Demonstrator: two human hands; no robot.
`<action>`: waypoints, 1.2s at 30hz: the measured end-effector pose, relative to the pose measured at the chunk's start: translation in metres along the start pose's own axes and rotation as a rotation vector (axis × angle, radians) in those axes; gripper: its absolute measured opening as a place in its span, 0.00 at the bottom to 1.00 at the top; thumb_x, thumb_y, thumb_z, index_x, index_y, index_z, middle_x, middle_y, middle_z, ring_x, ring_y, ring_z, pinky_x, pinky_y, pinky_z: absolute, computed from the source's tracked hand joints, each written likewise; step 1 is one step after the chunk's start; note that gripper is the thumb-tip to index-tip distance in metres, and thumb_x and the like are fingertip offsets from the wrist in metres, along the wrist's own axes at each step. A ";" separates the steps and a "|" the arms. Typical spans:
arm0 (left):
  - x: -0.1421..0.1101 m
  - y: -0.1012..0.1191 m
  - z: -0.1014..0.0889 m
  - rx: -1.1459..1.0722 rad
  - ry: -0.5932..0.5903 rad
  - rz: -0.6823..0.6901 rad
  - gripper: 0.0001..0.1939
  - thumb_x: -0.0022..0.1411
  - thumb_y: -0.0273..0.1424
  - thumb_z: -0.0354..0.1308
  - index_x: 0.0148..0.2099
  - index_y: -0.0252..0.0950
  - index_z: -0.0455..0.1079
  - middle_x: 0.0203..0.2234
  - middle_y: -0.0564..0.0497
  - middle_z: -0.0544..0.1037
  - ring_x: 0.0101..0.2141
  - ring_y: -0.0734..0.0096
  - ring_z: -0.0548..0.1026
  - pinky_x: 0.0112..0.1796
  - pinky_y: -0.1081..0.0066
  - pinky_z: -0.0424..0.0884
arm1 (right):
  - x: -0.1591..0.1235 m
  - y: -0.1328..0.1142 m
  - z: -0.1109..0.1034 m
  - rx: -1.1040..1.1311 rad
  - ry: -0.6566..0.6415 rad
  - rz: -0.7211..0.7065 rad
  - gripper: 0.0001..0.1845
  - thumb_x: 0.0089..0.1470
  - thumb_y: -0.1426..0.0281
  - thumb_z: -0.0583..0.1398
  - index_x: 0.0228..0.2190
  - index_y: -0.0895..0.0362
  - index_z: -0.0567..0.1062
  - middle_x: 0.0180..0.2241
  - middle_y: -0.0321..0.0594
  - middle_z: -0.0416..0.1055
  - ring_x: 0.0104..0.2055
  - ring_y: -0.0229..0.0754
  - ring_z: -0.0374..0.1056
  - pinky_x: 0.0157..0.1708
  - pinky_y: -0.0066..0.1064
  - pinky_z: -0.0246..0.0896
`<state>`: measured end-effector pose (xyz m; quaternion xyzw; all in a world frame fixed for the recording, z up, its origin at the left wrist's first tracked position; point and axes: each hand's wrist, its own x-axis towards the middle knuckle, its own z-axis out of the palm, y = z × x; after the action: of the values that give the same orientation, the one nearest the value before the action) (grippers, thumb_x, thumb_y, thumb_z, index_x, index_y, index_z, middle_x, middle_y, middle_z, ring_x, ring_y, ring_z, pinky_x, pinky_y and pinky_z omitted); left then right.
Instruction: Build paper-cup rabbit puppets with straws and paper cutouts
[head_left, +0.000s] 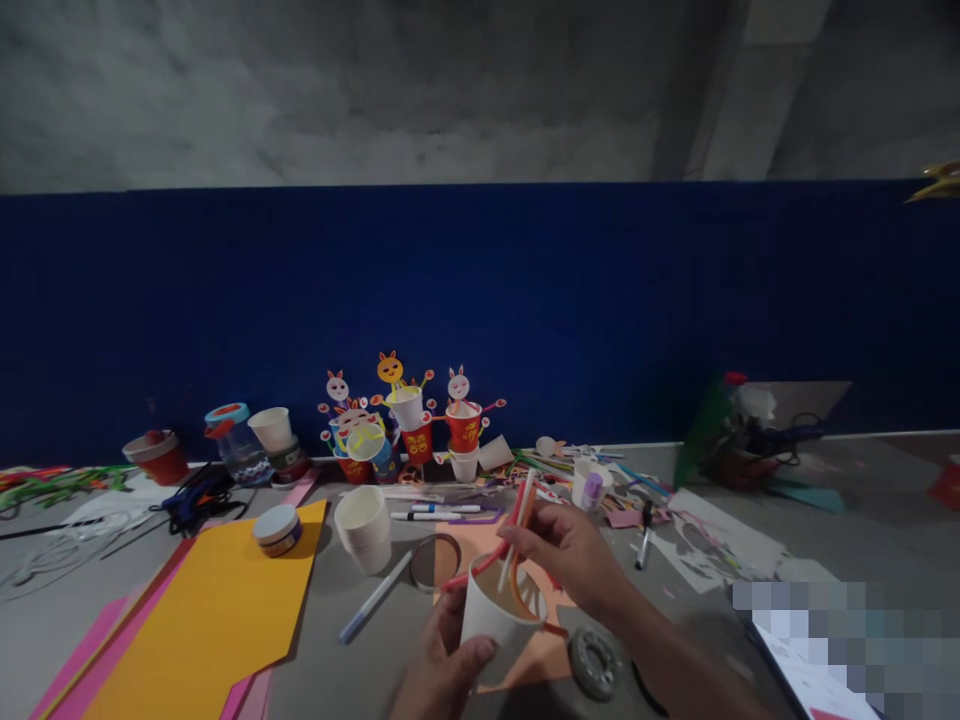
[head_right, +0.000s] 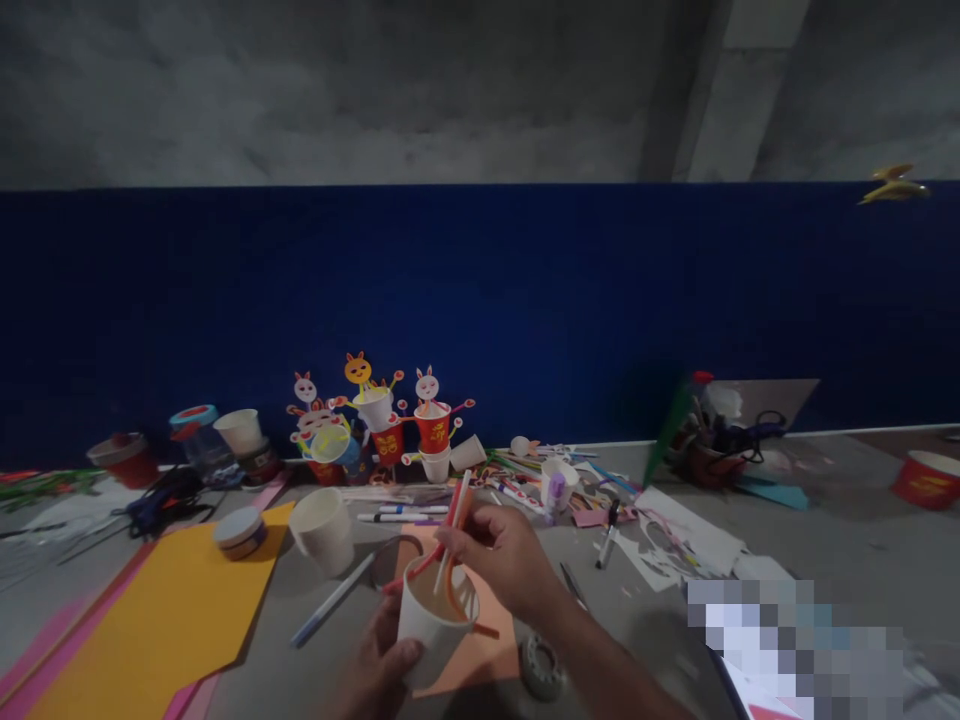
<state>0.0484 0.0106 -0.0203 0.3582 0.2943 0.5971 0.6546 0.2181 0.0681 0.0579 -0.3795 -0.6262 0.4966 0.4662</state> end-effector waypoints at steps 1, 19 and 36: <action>0.000 0.000 0.001 -0.002 0.005 -0.003 0.33 0.41 0.43 0.77 0.50 0.40 0.78 0.48 0.41 0.83 0.52 0.42 0.77 0.53 0.53 0.69 | -0.001 0.001 0.001 -0.002 -0.001 -0.003 0.22 0.52 0.50 0.66 0.27 0.58 0.80 0.24 0.37 0.74 0.27 0.40 0.69 0.29 0.30 0.63; -0.004 0.009 -0.010 0.169 0.162 0.048 0.32 0.46 0.47 0.73 0.51 0.39 0.76 0.38 0.44 0.84 0.39 0.50 0.81 0.25 0.70 0.72 | -0.036 0.010 -0.005 -0.105 -0.108 0.052 0.18 0.59 0.54 0.62 0.27 0.55 0.72 0.24 0.33 0.69 0.27 0.38 0.66 0.29 0.28 0.61; -0.003 0.005 -0.008 -0.048 0.226 0.022 0.26 0.45 0.44 0.75 0.46 0.41 0.78 0.37 0.47 0.84 0.36 0.55 0.80 0.39 0.60 0.78 | -0.050 0.012 -0.011 -0.341 -0.047 -0.013 0.15 0.63 0.62 0.57 0.26 0.55 0.73 0.25 0.36 0.75 0.30 0.41 0.70 0.30 0.29 0.59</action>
<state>0.0388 0.0092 -0.0207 0.2761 0.3477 0.6478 0.6190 0.2425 0.0266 0.0365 -0.4374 -0.7146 0.3889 0.3832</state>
